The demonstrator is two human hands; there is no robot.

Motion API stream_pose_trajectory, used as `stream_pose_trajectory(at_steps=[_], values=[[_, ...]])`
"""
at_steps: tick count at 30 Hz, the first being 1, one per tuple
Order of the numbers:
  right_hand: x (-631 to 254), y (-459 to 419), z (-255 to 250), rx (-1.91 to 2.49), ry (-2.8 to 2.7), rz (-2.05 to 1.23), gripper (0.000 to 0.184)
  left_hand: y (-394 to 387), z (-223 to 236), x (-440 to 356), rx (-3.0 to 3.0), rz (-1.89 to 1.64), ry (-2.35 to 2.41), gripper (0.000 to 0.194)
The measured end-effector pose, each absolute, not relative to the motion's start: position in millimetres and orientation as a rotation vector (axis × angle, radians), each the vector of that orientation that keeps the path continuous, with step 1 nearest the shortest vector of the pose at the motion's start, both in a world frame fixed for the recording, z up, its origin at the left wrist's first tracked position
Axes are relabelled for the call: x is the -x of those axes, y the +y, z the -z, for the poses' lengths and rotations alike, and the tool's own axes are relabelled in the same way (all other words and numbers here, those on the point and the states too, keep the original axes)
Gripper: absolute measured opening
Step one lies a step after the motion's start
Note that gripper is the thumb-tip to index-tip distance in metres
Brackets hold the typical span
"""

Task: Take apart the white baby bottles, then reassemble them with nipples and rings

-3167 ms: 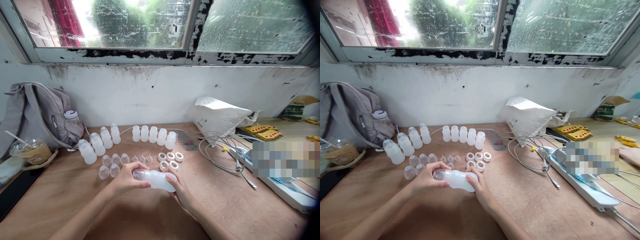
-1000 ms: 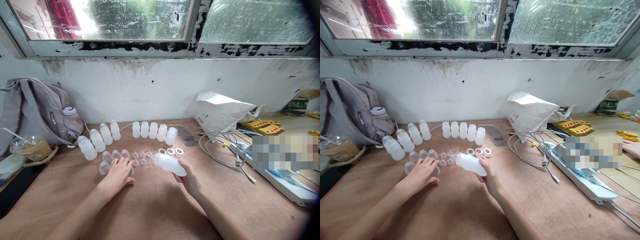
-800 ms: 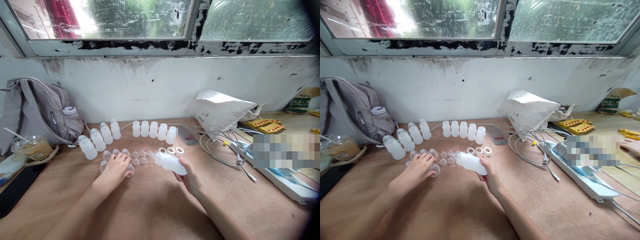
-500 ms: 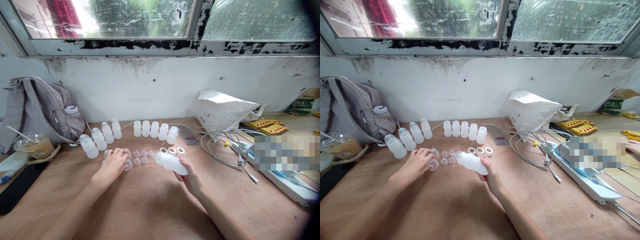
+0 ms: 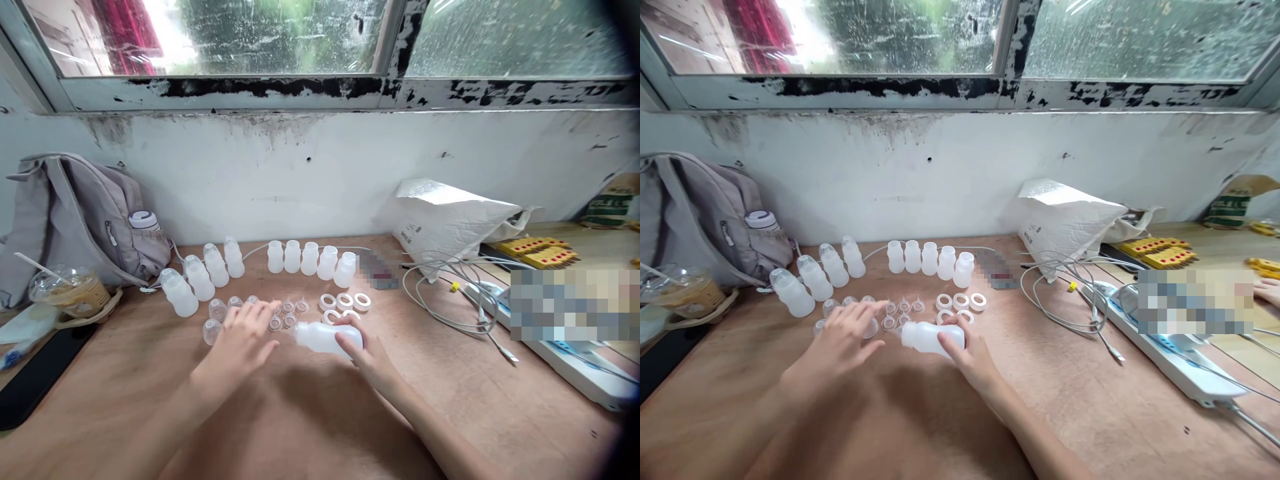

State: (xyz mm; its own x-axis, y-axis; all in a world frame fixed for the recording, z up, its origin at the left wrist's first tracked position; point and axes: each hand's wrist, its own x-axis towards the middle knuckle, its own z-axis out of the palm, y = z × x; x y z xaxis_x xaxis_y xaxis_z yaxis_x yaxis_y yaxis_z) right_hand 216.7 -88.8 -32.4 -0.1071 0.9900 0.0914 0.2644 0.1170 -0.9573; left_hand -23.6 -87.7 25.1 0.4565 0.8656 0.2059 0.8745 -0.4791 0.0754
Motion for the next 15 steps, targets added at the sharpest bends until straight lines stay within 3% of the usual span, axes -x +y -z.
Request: stream_pose_trajectory(at_steps=[3, 8, 15], values=[[-210, -95, 32, 1.254, -1.672, -1.027, 0.026, -94, -11, 4, 2.732, 0.300, -1.482, 0.047], [-203, -99, 32, 1.259, -1.804, -0.955, 0.024, -92, 13, -9, 2.723, 0.172, -1.565, 0.026], [-200, -104, 33, 1.233, -1.926, -0.925, 0.017, -86, 16, -4, 2.793, 0.068, -1.633, 0.021]])
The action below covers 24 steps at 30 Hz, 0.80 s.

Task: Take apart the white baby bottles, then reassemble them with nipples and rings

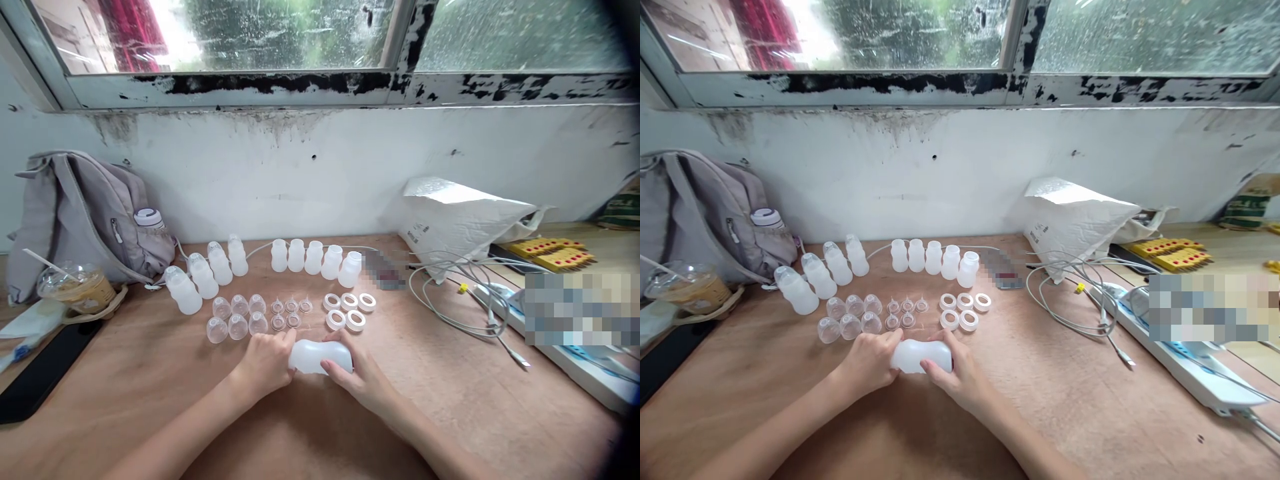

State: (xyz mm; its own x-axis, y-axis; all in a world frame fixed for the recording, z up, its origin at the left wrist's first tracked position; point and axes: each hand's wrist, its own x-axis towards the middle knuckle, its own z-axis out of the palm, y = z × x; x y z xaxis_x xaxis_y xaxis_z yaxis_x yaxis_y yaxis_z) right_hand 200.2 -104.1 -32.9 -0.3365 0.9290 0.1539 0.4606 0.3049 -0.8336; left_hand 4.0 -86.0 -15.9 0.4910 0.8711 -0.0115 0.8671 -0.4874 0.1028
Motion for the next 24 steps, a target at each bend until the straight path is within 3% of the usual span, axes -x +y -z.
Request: stream_pose_trajectory(at_steps=[18, 24], values=[[-194, -109, 26, 1.212, -1.859, -0.949, 0.019, -80, 6, 1, -2.663, -0.003, 1.407, 0.018], [-197, -110, 34, 1.086, -2.004, -0.721, 0.024, -78, 4, 4, -2.674, 0.001, 1.381, 0.017]])
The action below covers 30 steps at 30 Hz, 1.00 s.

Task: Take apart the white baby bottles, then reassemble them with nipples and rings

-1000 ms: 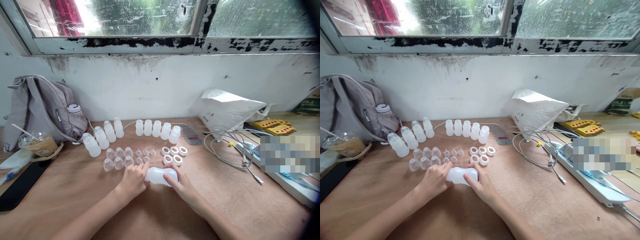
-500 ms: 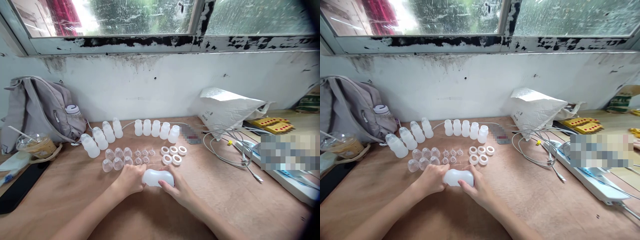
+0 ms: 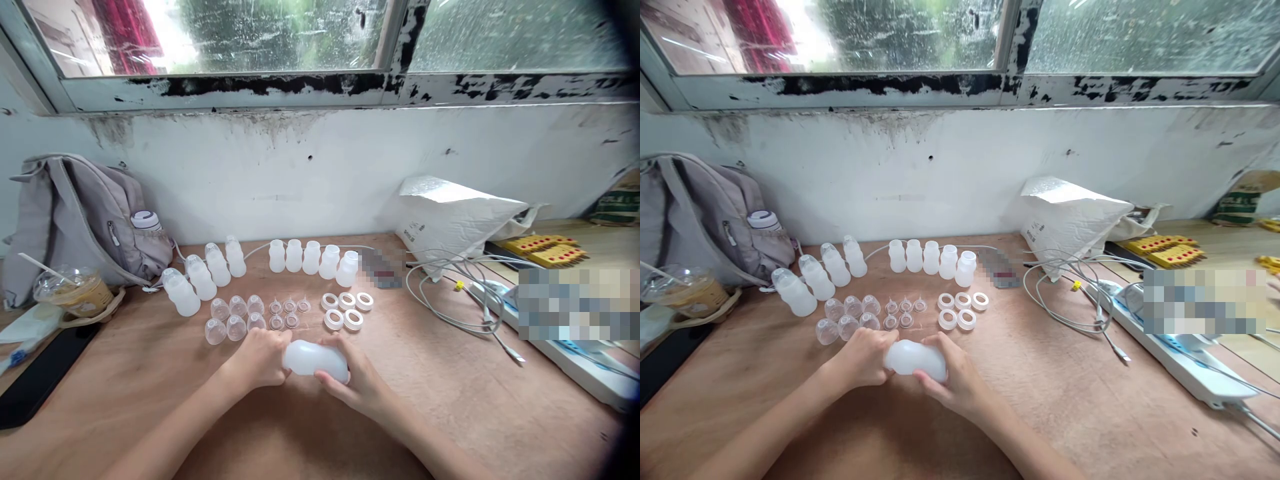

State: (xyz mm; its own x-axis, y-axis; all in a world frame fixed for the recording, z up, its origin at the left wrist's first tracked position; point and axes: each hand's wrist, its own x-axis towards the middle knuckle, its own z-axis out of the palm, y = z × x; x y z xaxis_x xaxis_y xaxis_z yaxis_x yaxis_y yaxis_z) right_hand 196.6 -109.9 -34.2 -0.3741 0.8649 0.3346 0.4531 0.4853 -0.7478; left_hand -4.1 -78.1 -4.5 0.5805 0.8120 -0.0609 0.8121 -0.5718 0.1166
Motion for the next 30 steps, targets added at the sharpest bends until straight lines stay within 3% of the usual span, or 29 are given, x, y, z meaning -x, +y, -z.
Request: stream_pose_trajectory(at_steps=[7, 15, 18, 22, 27, 30], values=[[-199, -110, 32, 0.930, -2.045, -0.708, 0.032, -77, 3, 9, -2.652, 0.015, 1.398, 0.017], [-195, -102, 31, 1.136, -1.325, -1.575, 0.036, -78, 0, 6, -2.599, 0.065, 1.580, 0.019], [-195, -99, 29, 1.114, -1.191, -1.745, 0.033, -79, 0, 6, -2.591, 0.090, 1.593, 0.018], [-200, -100, 22, 0.953, -1.191, -1.752, 0.036, -78, -1, 7, -2.580, 0.094, 1.603, 0.017], [-206, -99, 25, 0.879, -1.170, -1.643, 0.017, -79, 1, 7, -2.580, 0.092, 1.587, 0.017], [-204, -99, 28, 0.920, -1.108, -1.712, 0.031, -80, 3, 5, -2.577, 0.093, 1.557, 0.014]])
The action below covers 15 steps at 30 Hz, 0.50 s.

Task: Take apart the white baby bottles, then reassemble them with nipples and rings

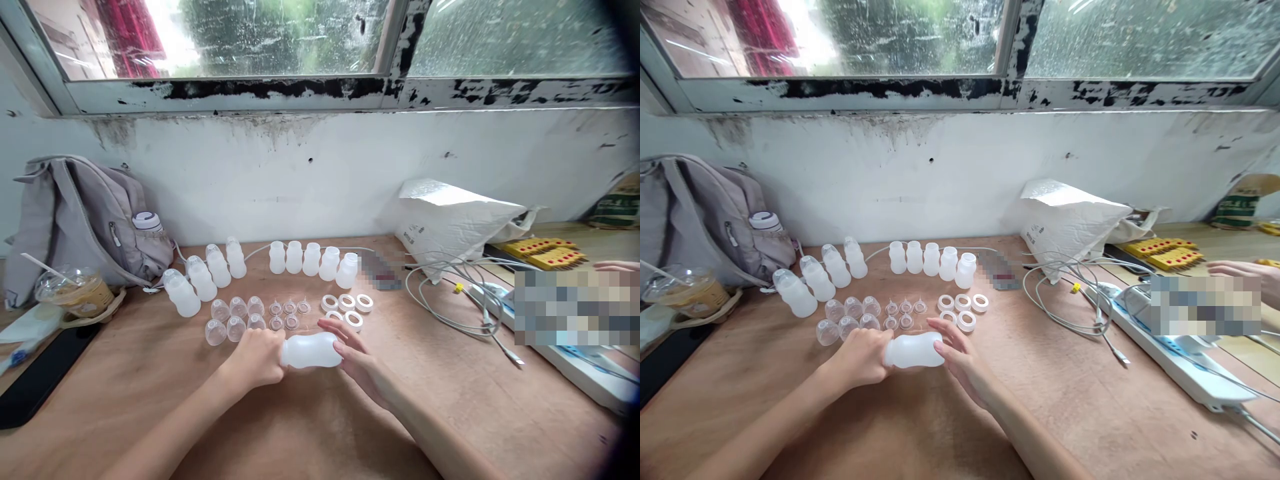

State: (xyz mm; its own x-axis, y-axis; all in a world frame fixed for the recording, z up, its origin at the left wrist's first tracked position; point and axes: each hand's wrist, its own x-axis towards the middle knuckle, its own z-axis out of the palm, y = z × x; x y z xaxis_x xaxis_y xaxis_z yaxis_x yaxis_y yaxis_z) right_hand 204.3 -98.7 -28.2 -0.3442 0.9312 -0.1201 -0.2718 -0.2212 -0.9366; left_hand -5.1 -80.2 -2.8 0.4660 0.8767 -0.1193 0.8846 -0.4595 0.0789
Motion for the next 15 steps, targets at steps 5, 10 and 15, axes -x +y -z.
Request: stream_pose_trajectory(at_steps=[5, 10, 15], values=[[-201, -98, 28, 0.992, -1.102, -1.849, 0.032, -80, 3, 6, -2.538, 0.012, 1.534, 0.032], [-208, -91, 27, 0.981, -0.928, -1.742, 0.025, -75, -2, 14, -2.337, -0.448, 1.259, 0.039], [-214, -86, 28, 0.937, -0.840, -1.746, 0.027, -66, -10, 25, -2.177, -0.608, 1.136, 0.015]])
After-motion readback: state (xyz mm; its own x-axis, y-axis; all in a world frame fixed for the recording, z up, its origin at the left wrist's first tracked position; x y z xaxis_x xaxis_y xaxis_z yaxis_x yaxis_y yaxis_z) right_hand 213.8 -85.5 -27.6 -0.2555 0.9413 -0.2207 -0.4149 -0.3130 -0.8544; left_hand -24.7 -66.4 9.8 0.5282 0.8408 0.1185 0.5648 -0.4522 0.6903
